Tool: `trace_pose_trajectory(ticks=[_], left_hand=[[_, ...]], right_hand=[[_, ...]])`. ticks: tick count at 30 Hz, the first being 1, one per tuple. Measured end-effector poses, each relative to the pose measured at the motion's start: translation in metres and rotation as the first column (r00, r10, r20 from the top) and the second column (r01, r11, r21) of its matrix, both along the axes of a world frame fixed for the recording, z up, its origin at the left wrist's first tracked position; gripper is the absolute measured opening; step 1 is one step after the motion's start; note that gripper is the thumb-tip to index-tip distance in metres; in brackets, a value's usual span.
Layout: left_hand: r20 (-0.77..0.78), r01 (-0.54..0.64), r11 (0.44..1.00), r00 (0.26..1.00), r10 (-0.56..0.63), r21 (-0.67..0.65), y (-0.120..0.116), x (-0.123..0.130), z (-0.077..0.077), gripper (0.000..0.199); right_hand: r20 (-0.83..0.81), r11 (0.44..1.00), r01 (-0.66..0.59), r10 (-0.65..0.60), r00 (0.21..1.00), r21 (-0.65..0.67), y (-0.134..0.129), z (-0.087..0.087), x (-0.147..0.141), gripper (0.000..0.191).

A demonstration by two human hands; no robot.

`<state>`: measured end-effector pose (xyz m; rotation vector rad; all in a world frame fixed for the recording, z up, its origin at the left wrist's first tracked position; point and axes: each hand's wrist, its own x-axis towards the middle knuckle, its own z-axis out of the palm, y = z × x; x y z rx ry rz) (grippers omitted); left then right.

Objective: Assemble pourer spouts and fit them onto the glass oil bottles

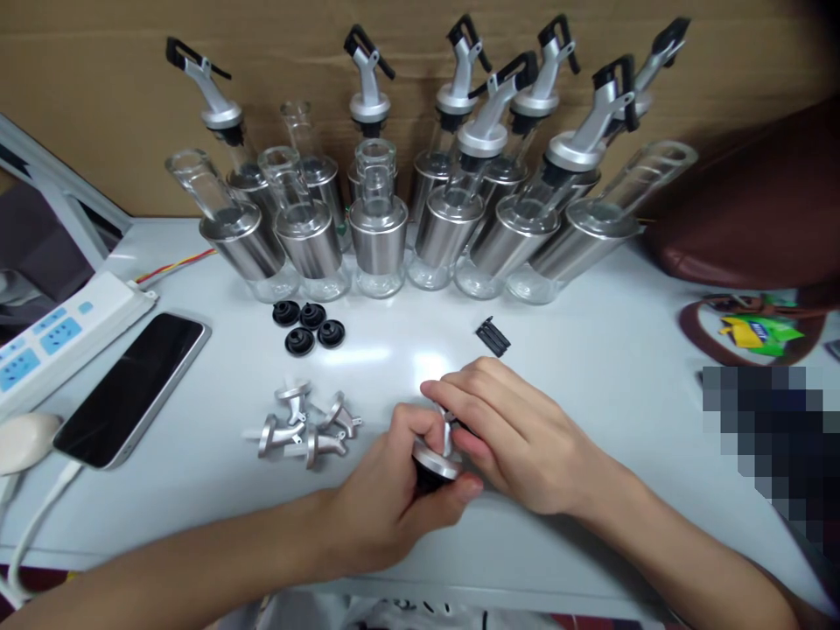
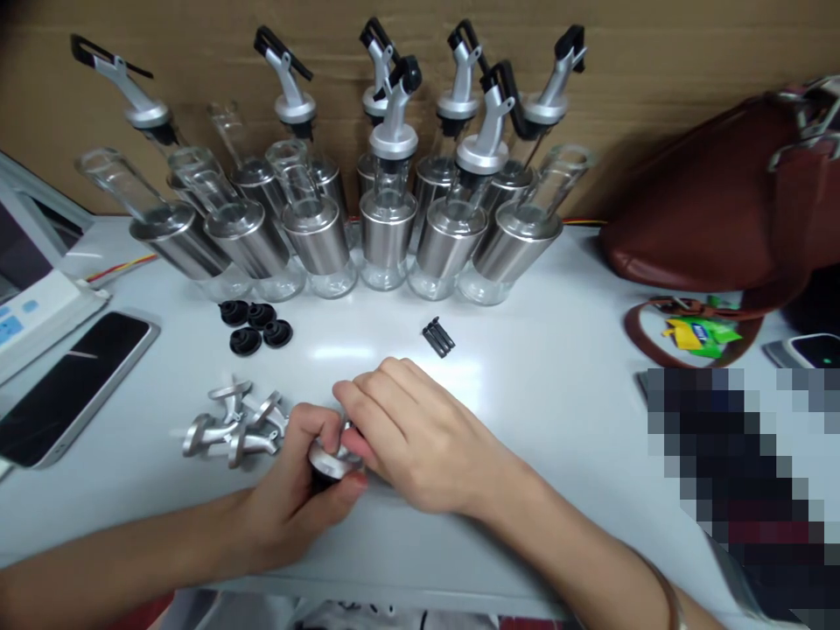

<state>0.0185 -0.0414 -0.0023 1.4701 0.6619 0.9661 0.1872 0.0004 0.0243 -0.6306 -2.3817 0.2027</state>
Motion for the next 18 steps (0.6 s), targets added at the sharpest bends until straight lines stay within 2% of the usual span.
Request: trace_pose_trajectory(ticks=[1, 3, 5, 6, 7, 9, 11, 12, 15, 18], left_hand=[[-0.022, 0.028, 1.0, 0.999, -0.029, -0.01, 0.001, 0.0, 0.003, 0.022], [-0.103, 0.159, 0.987, 0.982, -0.16, -0.023, 0.002, 0.0, 0.009, 0.026], [-0.178, 0.318, 0.948, 0.933, -0.312, 0.01, 0.004, 0.0, 0.012, 0.032], [-0.175, 0.344, 0.937, 0.928, -0.329, 0.059, 0.004, 0.001, 0.012, 0.033], [-0.14, 0.313, 0.942, 0.945, -0.296, 0.122, 0.005, 0.001, 0.011, 0.031], [-0.018, 0.157, 0.968, 0.987, -0.157, 0.195, 0.005, 0.002, 0.006, 0.021], [0.065, 0.006, 0.993, 0.998, -0.014, 0.122, 0.005, 0.003, 0.0, 0.014], [0.068, -0.025, 0.998, 0.997, 0.021, 0.052, 0.004, 0.003, -0.002, 0.013], [0.057, -0.031, 0.995, 0.998, 0.037, -0.091, 0.004, 0.004, -0.003, 0.015], [0.072, -0.008, 0.995, 0.997, 0.015, -0.095, 0.003, 0.005, -0.001, 0.017]], right_hand=[[-0.058, 0.999, -0.006, 0.004, 0.998, -0.048, 0.0, 0.0, 0.001, 0.033], [-0.228, 0.984, 0.009, -0.051, 0.972, -0.18, 0.001, 0.001, 0.006, 0.033], [-0.337, 0.949, 0.097, -0.201, 0.92, -0.301, 0.005, 0.004, 0.015, 0.033], [-0.332, 0.927, 0.174, -0.288, 0.898, -0.332, 0.009, 0.007, 0.021, 0.033], [-0.3, 0.899, 0.266, -0.376, 0.877, -0.348, 0.013, 0.009, 0.027, 0.034], [-0.242, 0.812, 0.447, -0.551, 0.799, -0.374, 0.024, 0.014, 0.039, 0.036], [-0.161, 0.704, 0.584, -0.683, 0.713, -0.404, 0.034, 0.016, 0.05, 0.034], [-0.113, 0.653, 0.62, -0.722, 0.682, -0.434, 0.039, 0.017, 0.055, 0.03], [0.027, 0.554, 0.645, -0.747, 0.664, -0.527, 0.048, 0.013, 0.066, 0.015], [0.172, 0.552, 0.684, -0.705, 0.688, -0.476, 0.051, 0.006, 0.072, 0.007]])
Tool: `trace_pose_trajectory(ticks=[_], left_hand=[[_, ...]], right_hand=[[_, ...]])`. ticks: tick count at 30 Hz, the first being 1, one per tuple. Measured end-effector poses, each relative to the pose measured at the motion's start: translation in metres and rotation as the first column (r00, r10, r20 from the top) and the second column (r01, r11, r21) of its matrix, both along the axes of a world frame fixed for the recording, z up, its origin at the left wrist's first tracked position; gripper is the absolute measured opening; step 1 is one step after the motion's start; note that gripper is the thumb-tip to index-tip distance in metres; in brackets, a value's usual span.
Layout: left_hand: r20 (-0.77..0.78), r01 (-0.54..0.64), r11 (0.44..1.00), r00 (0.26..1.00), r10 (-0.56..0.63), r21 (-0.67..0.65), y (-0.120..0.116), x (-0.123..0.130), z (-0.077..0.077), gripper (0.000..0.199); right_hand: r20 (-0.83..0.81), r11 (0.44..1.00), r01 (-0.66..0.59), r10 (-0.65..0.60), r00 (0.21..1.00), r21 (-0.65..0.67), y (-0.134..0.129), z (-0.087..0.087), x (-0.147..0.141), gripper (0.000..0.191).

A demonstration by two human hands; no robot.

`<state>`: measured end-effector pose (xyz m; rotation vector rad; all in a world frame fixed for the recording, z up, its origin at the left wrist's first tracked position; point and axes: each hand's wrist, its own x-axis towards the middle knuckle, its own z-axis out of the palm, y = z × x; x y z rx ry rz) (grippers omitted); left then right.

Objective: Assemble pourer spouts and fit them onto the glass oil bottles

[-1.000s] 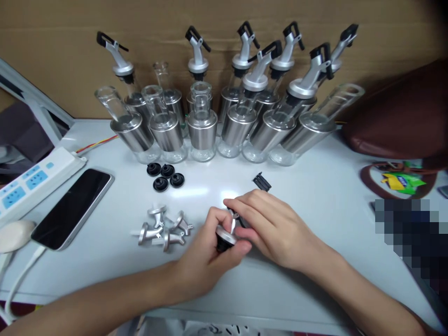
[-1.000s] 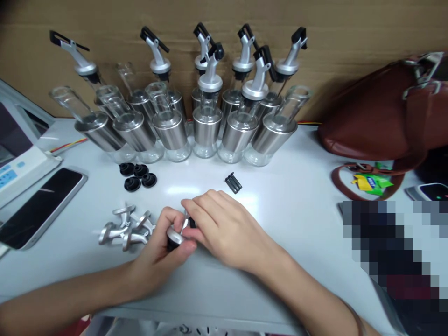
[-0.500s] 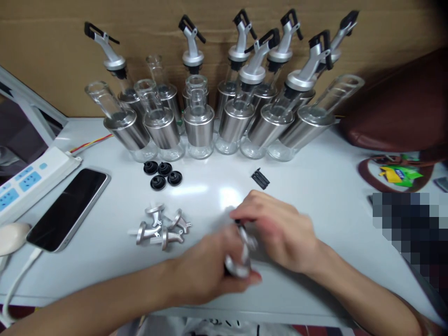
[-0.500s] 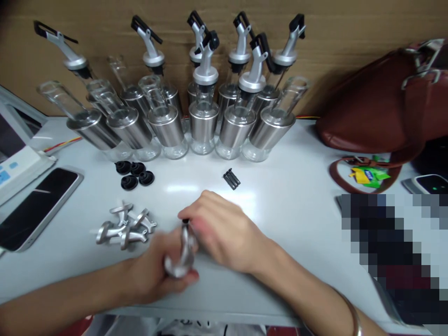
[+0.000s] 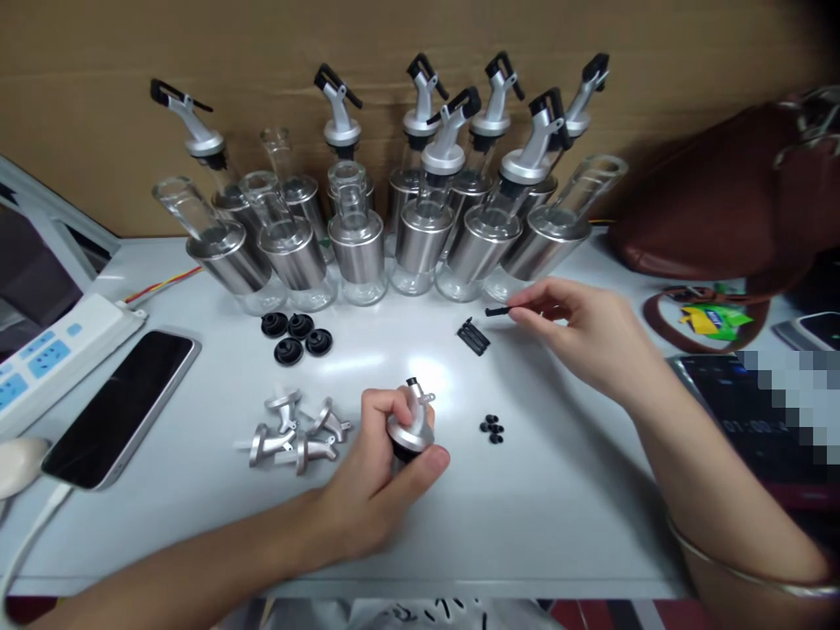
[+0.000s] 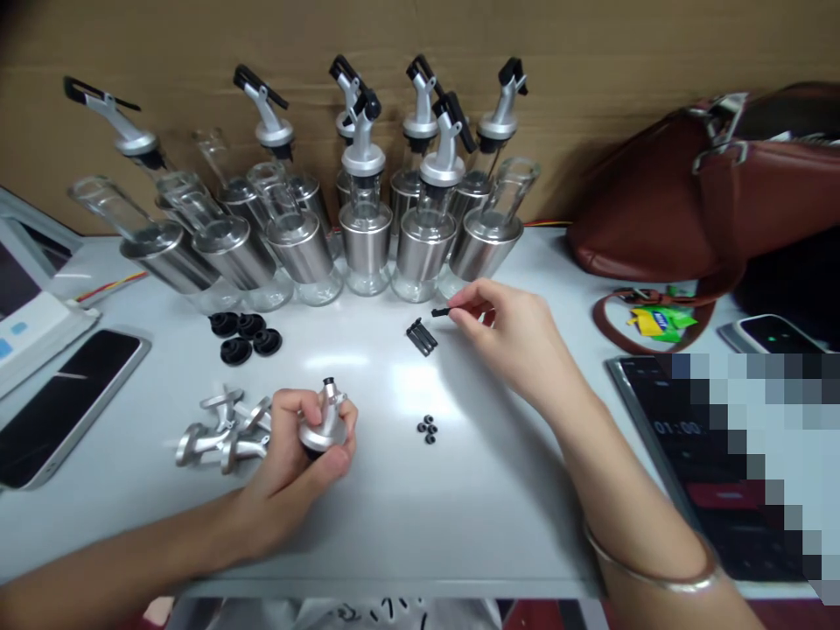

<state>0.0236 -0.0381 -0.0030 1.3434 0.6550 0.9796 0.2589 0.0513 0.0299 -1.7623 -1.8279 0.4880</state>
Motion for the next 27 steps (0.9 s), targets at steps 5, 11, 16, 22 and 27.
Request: trace_pose_trajectory(ticks=[5, 11, 16, 22, 27], left_hand=[[-0.002, 0.007, 1.0, 1.0, -0.007, 0.003, -0.001, 0.0, 0.001, 0.017], [-0.023, 0.02, 1.0, 1.0, -0.02, 0.009, -0.002, -0.002, 0.0, 0.016], [-0.033, 0.023, 1.0, 0.999, -0.022, 0.02, -0.001, -0.002, 0.001, 0.018], [-0.028, 0.035, 0.999, 0.999, -0.035, 0.003, -0.001, -0.001, 0.002, 0.018], [-0.027, 0.047, 0.999, 0.999, -0.047, -0.008, -0.002, -0.002, 0.003, 0.018]], right_hand=[[0.215, 0.992, -0.115, 0.101, 0.971, 0.052, -0.001, -0.011, -0.001, 0.009], [0.244, 0.979, -0.198, 0.205, 0.948, -0.052, -0.003, -0.017, -0.003, 0.013], [0.26, 0.972, -0.213, 0.232, 0.937, -0.101, -0.004, -0.012, -0.002, 0.014], [0.202, 0.951, -0.287, 0.305, 0.931, -0.117, -0.005, -0.009, 0.0, 0.017], [0.169, 0.939, -0.345, 0.342, 0.924, -0.013, -0.004, -0.011, -0.001, 0.023]])
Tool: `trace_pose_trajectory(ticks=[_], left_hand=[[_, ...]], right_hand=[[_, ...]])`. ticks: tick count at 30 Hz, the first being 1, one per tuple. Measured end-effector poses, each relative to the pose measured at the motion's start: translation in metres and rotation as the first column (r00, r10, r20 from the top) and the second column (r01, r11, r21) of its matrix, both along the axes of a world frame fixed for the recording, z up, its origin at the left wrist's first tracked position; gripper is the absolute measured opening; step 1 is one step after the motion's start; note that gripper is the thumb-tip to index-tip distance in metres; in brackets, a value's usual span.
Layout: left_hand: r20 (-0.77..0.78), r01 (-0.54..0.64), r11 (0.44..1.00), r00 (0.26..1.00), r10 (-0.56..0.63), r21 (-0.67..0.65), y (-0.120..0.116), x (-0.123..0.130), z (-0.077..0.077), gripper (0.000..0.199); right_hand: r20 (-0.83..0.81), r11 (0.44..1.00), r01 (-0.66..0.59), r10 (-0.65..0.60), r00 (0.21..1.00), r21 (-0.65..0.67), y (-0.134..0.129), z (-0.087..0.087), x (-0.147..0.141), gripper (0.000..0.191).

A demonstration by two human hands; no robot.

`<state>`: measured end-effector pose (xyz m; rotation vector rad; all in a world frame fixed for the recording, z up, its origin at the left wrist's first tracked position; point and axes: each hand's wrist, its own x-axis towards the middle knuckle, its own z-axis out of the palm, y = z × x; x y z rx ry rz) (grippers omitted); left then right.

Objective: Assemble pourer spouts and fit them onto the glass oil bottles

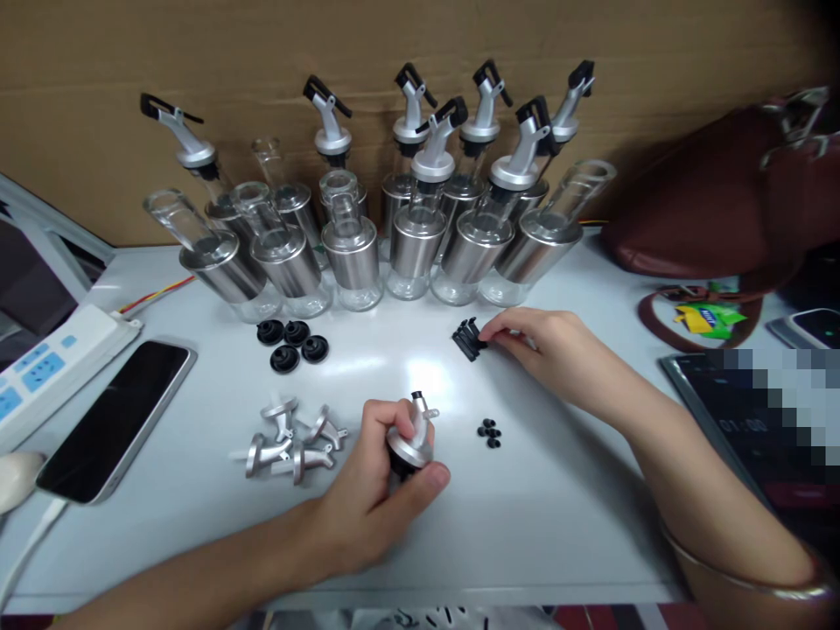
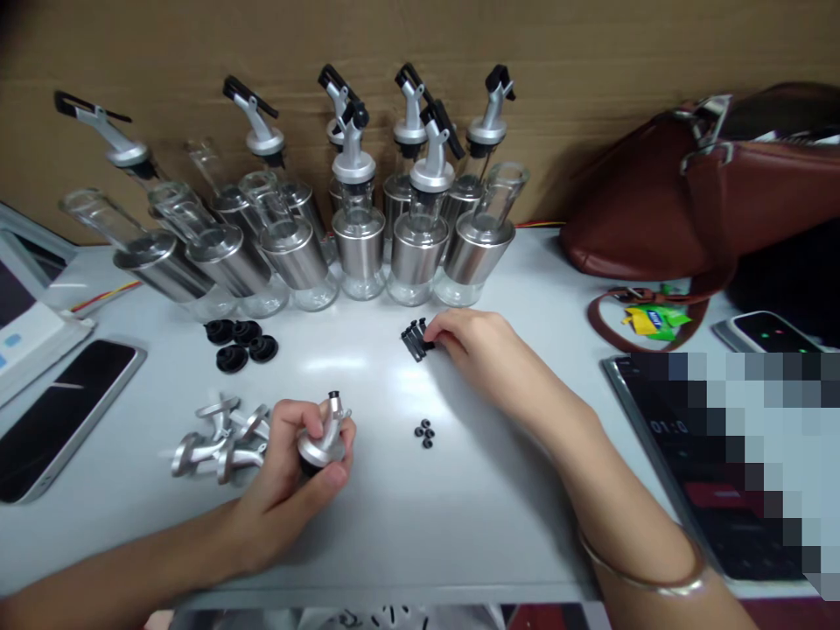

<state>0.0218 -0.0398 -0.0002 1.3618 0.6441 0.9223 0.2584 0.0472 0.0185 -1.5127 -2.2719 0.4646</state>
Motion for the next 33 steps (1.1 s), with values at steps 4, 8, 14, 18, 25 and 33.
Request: trace_pose_trajectory(ticks=[4, 8, 14, 18, 25, 33], left_hand=[[-0.011, -0.007, 1.0, 1.0, 0.007, -0.014, 0.001, 0.001, 0.002, 0.022], [0.007, 0.004, 1.0, 1.0, -0.004, -0.03, 0.001, 0.001, 0.001, 0.022], [0.019, 0.031, 0.998, 0.999, -0.03, -0.052, 0.0, 0.0, -0.002, 0.019], [-0.008, 0.02, 0.998, 1.0, -0.021, -0.056, 0.001, -0.001, -0.003, 0.019], [0.013, 0.126, 0.989, 0.992, -0.125, -0.083, 0.001, -0.006, -0.006, 0.023], [0.011, 0.137, 0.978, 0.991, -0.137, -0.155, 0.005, -0.007, -0.001, 0.034]], right_hand=[[0.009, 0.995, -0.072, 0.071, 0.997, 0.074, 0.0, 0.0, -0.001, 0.021], [0.078, 0.982, -0.173, 0.168, 0.983, 0.071, -0.001, -0.004, -0.001, 0.024], [0.014, 0.975, -0.201, 0.201, 0.98, 0.091, -0.002, -0.001, -0.006, 0.026], [-0.15, 0.986, -0.15, 0.16, 0.976, 0.079, -0.012, 0.014, -0.02, 0.019], [-0.444, 0.921, -0.371, 0.284, 0.85, -0.12, -0.034, 0.022, -0.047, 0.019], [-0.467, 0.9, -0.422, 0.327, 0.822, -0.111, -0.037, 0.016, -0.051, 0.018]])
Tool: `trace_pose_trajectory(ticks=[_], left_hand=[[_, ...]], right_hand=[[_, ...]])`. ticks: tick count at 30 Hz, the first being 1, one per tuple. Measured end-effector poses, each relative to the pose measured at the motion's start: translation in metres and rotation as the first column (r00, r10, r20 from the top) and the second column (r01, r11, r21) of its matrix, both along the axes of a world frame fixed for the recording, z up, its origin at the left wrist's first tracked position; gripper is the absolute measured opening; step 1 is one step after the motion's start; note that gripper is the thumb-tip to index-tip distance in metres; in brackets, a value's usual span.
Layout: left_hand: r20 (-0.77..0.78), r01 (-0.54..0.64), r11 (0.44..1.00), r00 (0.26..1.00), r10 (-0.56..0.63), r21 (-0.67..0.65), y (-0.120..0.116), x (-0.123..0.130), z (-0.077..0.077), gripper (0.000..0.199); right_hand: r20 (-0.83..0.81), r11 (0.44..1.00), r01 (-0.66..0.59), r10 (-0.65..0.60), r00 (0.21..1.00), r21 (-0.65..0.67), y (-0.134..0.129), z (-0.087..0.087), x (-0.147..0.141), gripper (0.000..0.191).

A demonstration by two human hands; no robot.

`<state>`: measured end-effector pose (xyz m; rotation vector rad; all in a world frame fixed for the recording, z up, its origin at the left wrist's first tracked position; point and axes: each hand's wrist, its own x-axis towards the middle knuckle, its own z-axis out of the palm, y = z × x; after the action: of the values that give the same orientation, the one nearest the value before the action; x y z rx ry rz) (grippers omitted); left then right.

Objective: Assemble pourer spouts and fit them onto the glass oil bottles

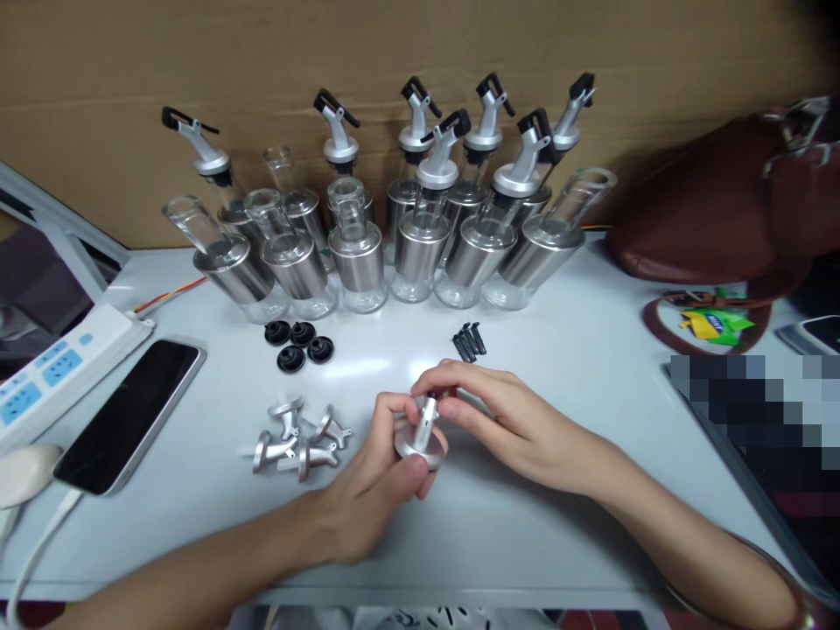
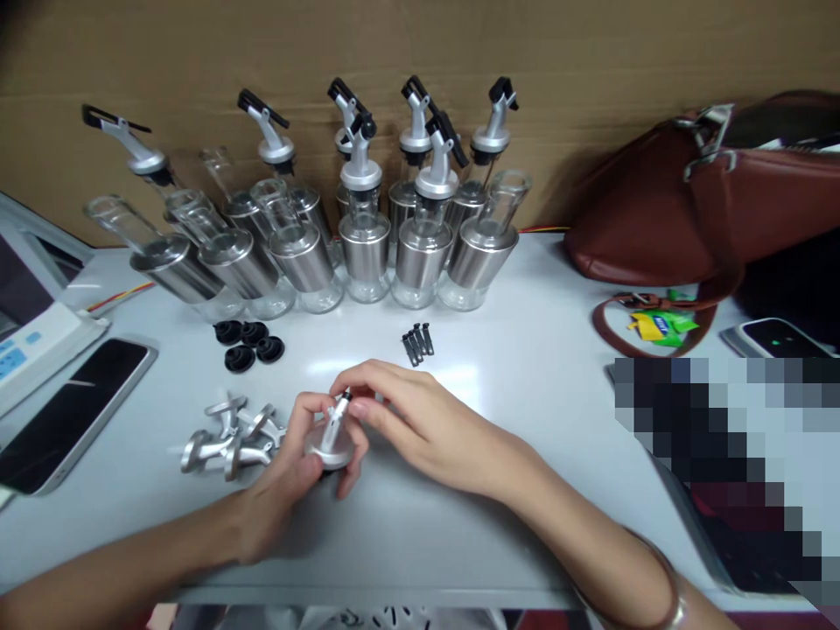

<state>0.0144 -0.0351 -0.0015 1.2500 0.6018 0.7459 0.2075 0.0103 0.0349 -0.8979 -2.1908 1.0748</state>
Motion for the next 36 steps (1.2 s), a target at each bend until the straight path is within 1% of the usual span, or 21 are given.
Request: trace_pose_trajectory(ticks=[3, 5, 8, 10, 12, 14, 17, 20, 24, 28, 30, 33, 35, 36], left_hand=[[-0.058, -0.018, 0.997, 0.998, 0.013, -0.081, 0.0014, 0.0, 0.0021, 0.039], [-0.064, -0.022, 0.995, 0.998, 0.016, -0.1, 0.0021, 0.0006, 0.0034, 0.043], [-0.069, -0.03, 0.993, 0.997, 0.022, -0.118, 0.0026, 0.0024, 0.0043, 0.044], [-0.099, -0.042, 0.992, 0.995, 0.03, -0.123, 0.0023, 0.0036, 0.0042, 0.042], [-0.138, -0.063, 0.992, 0.989, 0.048, -0.109, 0.0018, 0.0046, 0.0038, 0.04], [-0.156, -0.077, 0.993, 0.986, 0.063, -0.087, 0.0014, 0.0055, 0.0038, 0.039], [-0.148, -0.09, 0.994, 0.986, 0.079, -0.064, 0.0016, 0.0068, 0.0041, 0.036], [-0.133, -0.1, 0.994, 0.987, 0.094, -0.038, 0.0025, 0.0073, 0.0038, 0.036], [-0.099, -0.108, 0.994, 0.989, 0.106, -0.015, 0.0029, 0.0067, 0.0016, 0.034], [-0.066, -0.131, 0.991, 0.989, 0.13, -0.022, 0.0023, 0.0067, 0.0002, 0.034], [-0.05, -0.134, 0.99, 0.99, 0.132, -0.032, 0.0022, 0.007, 0.0008, 0.034], [-0.022, -0.142, 0.988, 0.99, 0.141, -0.057, 0.0021, 0.0073, 0.0022, 0.033], [-0.012, -0.15, 0.986, 0.989, 0.15, -0.074, 0.0016, 0.0072, 0.0021, 0.034], [-0.013, -0.157, 0.985, 0.988, 0.156, -0.078, 0.0012, 0.007, 0.0015, 0.034]], right_hand=[[0.021, 0.998, -0.006, 0.005, 1.0, 0.054, 0.0001, 0.0008, -0.0001, 0.019], [0.041, 0.992, 0.001, -0.006, 0.999, 0.124, 0.001, 0.001, -0.0003, 0.022], [0.082, 0.969, 0.011, -0.032, 0.996, 0.246, 0.0029, -0.0001, -0.0003, 0.03], [0.111, 0.947, 0.009, -0.047, 0.993, 0.321, 0.0038, -0.0015, 0.0, 0.036], [0.129, 0.927, 0.008, -0.061, 0.99, 0.376, 0.004, -0.0028, 0.0004, 0.039], [0.136, 0.916, 0.009, -0.069, 0.988, 0.402, 0.0035, -0.0033, 0.0004, 0.038], [0.128, 0.909, 0.019, -0.079, 0.989, 0.417, 0.0024, -0.0024, -0.0002, 0.038], [0.125, 0.917, 0.03, -0.086, 0.988, 0.397, 0.0021, -0.001, -0.0008, 0.039], [0.09, 0.955, 0.048, -0.077, 0.993, 0.293, 0.0025, 0.0007, 0.0002, 0.039], [0.013, 0.985, 0.071, -0.074, 0.997, 0.158, 0.0026, 0.003, 0.0022, 0.028], [-0.005, 0.989, 0.073, -0.073, 0.997, 0.128, 0.0027, 0.0034, 0.0027, 0.024], [-0.019, 0.983, 0.069, -0.067, 0.998, 0.168, 0.0032, 0.0027, 0.0037, 0.023], [-0.018, 0.963, 0.082, -0.08, 0.997, 0.257, 0.0042, 0.0026, 0.0062, 0.024], [-0.01, 0.943, 0.102, -0.105, 0.994, 0.316, 0.0051, 0.0031, 0.0085, 0.024]])
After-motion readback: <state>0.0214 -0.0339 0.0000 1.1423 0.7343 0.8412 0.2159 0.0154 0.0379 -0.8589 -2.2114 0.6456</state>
